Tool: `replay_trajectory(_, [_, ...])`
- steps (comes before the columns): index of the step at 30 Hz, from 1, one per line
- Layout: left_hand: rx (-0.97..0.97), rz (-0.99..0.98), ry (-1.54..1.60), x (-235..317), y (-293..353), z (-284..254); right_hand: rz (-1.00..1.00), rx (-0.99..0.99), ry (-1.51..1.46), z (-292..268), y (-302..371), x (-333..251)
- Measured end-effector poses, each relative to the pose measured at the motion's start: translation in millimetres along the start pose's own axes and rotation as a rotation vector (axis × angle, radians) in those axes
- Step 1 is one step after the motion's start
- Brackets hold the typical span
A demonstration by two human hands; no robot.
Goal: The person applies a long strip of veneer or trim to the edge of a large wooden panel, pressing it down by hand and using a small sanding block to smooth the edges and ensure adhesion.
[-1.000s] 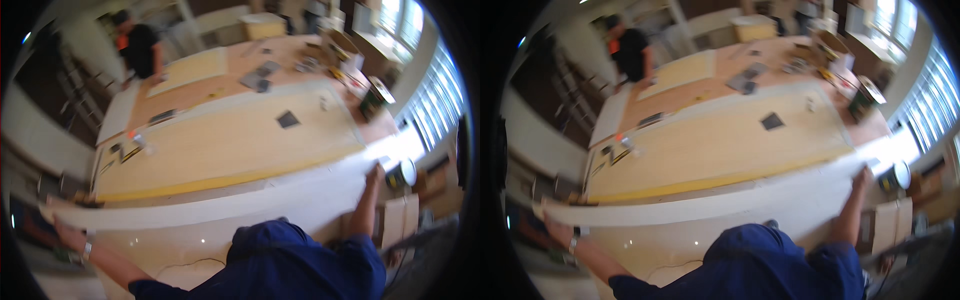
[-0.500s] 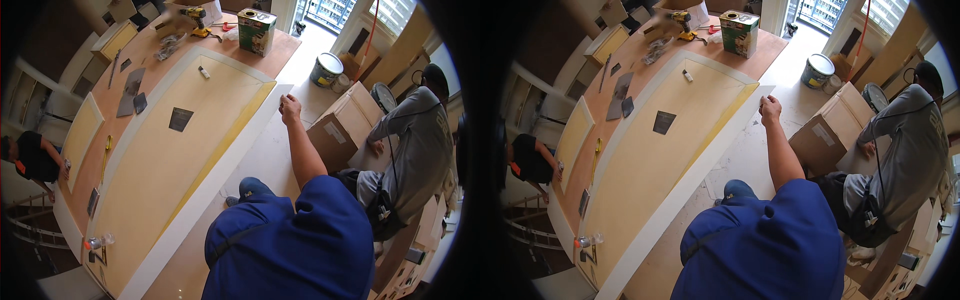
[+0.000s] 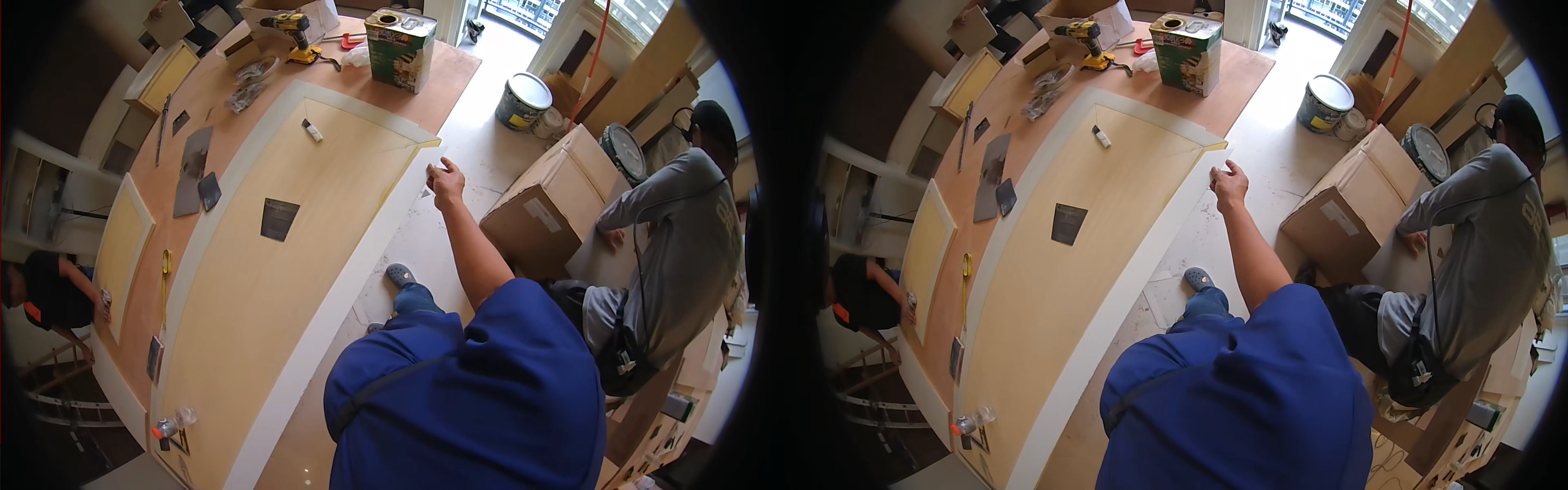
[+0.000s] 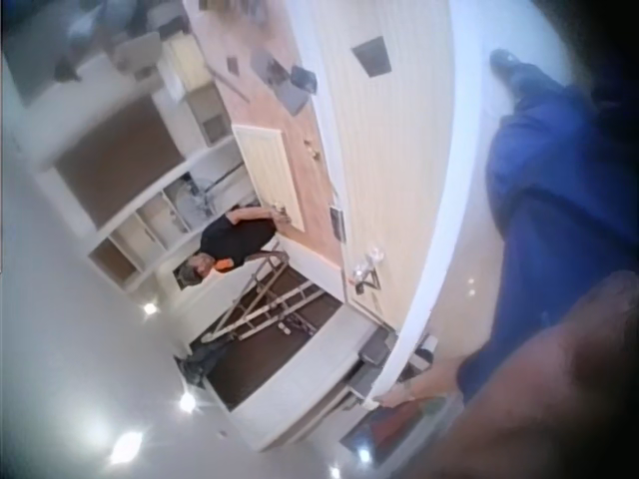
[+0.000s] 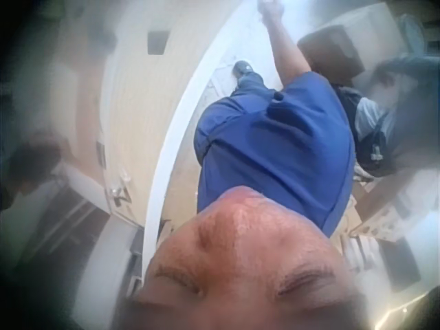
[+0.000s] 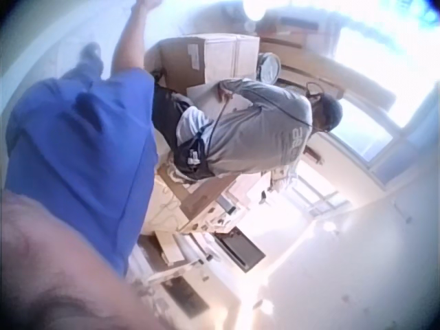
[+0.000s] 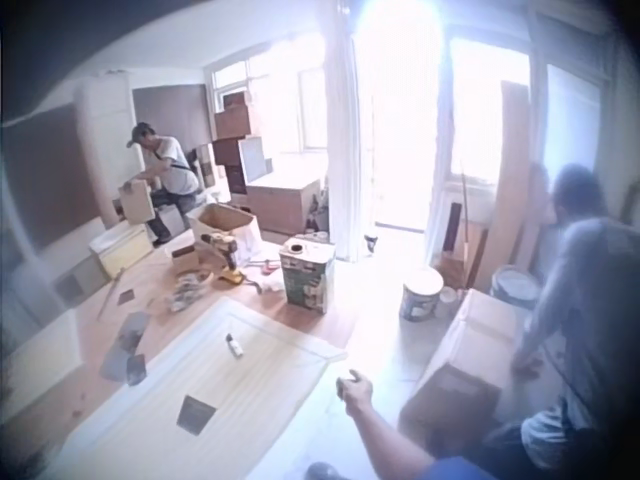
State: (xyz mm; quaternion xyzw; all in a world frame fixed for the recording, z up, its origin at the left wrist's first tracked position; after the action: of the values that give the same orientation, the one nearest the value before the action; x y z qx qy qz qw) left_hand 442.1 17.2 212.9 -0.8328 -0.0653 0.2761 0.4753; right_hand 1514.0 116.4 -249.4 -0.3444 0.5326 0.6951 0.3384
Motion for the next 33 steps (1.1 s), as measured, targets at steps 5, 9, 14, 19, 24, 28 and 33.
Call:
replay_trajectory(5, [-0.033,0.027,0.055,50,-18,4,-0.007,-0.048,-0.011,2,-17,1])
replay_trajectory(9, [-0.052,0.044,0.074,74,-28,5,-0.012,-0.066,0.029,5,-21,-1])
replay_trajectory(14, [-0.069,0.047,0.089,89,-30,7,0.009,-0.070,0.054,8,-26,-1])
replay_trajectory(19, [-0.084,0.049,0.103,100,-35,10,0.013,-0.063,0.085,7,-35,1])
replay_trajectory(24, [-0.094,0.048,0.107,106,-34,10,0.038,-0.089,0.028,7,-37,6])
replay_trajectory(28, [-0.100,0.046,0.108,111,-34,12,0.041,-0.061,0.081,2,-34,3])
replay_trajectory(33, [-0.113,0.052,0.115,120,-35,17,0.022,-0.077,0.054,3,-37,5])
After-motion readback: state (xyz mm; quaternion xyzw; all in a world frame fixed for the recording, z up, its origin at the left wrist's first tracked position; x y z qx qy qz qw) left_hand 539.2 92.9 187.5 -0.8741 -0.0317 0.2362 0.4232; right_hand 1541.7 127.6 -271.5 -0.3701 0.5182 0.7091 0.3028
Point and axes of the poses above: each hand's wrist, its own y-axis away from the middle knuckle, its own z-axis out of the palm, x = y × z, the point moved 6 cm from there along -y, towards the middle knuckle, and after that the axes turned 7 degrees about z, right-handed, at the moved point
